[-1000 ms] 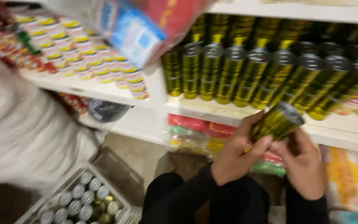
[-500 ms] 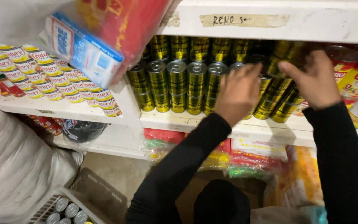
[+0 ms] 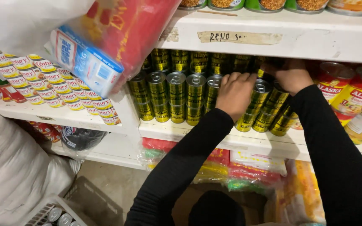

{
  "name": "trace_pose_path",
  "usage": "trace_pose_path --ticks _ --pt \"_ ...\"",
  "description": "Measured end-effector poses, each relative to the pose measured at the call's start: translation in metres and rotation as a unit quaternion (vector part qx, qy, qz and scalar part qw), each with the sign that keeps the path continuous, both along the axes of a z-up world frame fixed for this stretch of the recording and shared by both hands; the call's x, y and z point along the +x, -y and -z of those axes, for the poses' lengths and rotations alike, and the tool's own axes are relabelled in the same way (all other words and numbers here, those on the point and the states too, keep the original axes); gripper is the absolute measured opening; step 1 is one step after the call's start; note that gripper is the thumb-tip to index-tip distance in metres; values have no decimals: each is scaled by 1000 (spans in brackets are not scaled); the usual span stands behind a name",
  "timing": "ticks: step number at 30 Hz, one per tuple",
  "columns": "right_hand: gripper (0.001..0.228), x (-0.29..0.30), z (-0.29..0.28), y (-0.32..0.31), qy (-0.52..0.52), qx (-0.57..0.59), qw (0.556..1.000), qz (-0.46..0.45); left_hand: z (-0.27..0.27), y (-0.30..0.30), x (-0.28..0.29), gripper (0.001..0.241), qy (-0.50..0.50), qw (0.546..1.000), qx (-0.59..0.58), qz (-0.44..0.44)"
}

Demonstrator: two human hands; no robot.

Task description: Stocking and arranging canned goods from a floor crate onto retail shelves.

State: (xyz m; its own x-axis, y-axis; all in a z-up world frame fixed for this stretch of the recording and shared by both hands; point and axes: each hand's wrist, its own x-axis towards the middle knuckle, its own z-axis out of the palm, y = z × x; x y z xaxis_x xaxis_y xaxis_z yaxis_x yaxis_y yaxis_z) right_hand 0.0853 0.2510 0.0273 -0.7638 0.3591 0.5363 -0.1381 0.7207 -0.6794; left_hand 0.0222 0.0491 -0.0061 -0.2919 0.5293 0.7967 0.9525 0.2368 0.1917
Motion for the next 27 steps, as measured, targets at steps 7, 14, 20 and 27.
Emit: trace_pose_path --ticks 7,14,20,27 --pt "57 2 5 1 -12 -52 998 -21 1 -7 -6 32 67 997 3 38" --pt "56 4 5 -2 -15 -6 1000 -16 8 -12 -6 32 57 998 30 29" --pt "60 6 6 0 -1 -9 1000 -7 7 -12 -5 30 60 997 34 29" --pt "62 10 0 0 11 79 997 20 4 -14 -6 24 56 998 10 23"
